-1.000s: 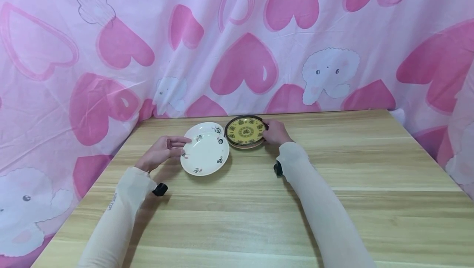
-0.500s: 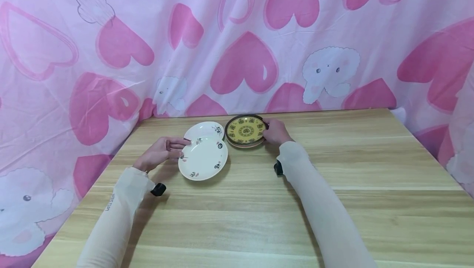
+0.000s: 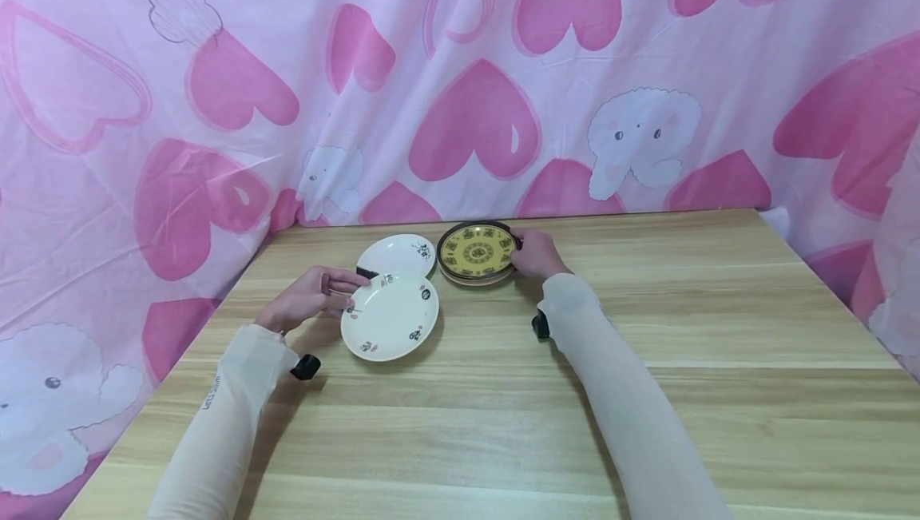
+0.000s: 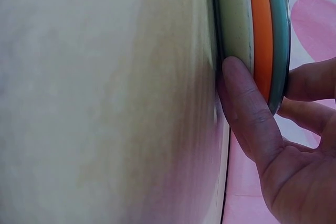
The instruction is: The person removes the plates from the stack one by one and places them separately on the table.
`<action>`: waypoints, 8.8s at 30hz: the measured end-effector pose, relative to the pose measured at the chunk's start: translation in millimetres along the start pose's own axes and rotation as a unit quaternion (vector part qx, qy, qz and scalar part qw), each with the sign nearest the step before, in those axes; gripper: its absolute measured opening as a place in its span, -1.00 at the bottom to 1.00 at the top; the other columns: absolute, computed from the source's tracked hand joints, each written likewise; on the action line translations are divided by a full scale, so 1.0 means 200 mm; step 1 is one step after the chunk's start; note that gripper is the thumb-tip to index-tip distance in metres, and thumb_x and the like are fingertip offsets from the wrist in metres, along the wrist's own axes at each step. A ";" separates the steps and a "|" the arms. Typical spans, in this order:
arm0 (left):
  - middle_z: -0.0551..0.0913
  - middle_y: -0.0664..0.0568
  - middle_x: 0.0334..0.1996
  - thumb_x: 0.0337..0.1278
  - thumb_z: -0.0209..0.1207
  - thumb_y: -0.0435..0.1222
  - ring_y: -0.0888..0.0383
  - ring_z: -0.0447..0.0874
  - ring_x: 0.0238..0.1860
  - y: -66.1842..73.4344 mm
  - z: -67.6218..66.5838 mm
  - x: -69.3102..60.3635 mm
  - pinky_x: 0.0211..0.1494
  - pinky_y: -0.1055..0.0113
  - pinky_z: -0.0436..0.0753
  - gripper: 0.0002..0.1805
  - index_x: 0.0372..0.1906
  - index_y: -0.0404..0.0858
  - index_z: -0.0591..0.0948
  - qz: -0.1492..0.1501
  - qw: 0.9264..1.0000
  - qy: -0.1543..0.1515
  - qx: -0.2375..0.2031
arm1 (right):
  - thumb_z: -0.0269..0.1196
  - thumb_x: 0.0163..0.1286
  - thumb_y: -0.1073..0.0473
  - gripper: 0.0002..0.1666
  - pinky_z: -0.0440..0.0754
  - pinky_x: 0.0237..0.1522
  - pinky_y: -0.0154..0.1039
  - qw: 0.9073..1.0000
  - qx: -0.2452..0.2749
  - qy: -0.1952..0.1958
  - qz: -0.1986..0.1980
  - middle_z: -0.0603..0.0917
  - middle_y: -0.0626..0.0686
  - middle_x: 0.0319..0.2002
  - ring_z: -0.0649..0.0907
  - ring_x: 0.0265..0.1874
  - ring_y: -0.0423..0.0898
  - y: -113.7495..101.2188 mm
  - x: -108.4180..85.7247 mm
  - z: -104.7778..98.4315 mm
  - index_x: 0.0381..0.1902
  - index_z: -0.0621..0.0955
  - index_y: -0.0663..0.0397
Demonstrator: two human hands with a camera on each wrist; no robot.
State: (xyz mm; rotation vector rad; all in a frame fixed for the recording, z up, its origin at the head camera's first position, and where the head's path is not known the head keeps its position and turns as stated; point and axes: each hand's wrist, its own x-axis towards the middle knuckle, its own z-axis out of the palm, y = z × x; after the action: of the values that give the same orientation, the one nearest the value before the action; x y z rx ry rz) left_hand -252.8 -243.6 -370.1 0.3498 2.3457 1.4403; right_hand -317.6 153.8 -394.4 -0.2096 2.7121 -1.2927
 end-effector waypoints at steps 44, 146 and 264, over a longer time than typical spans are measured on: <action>0.66 -0.38 0.12 0.20 0.11 -0.52 0.27 0.71 -0.18 -0.06 -0.02 0.00 -0.08 0.42 0.77 -0.54 0.23 -0.49 0.54 -0.003 0.999 -0.034 0.028 | 0.02 0.45 0.35 -0.30 0.80 -0.22 -0.29 1.000 0.006 -0.007 0.000 0.43 0.45 0.36 0.71 -0.06 0.12 0.00 -0.01 -0.01 0.52 0.21 0.26; 0.67 -0.31 0.15 0.22 0.21 -0.52 -0.15 0.69 0.17 0.26 0.15 0.18 0.17 0.18 0.74 -0.55 0.23 -0.46 0.54 0.066 0.978 0.028 0.197 | 0.00 0.44 0.38 -0.29 0.81 -0.16 -0.24 1.000 0.027 -0.013 0.007 0.44 0.46 0.33 0.69 -0.03 0.18 0.00 -0.01 -0.01 0.53 0.19 0.24; 0.82 -0.11 -0.16 0.13 0.31 -0.35 -0.09 0.69 0.04 0.41 0.56 0.56 0.28 0.09 0.64 -0.84 -0.19 -0.24 0.80 -0.036 0.929 0.159 0.333 | -0.02 0.33 0.53 -0.20 0.77 -0.38 -0.37 0.974 0.206 0.023 0.094 0.48 0.36 0.29 0.62 -0.47 -0.18 -0.02 -0.04 -0.09 0.53 0.26 0.10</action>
State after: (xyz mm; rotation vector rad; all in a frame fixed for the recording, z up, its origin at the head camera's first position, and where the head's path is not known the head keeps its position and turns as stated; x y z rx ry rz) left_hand -304.7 -72.1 -362.3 0.2030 3.0364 0.6553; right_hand -313.1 166.0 -379.3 0.1181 2.3550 -1.7692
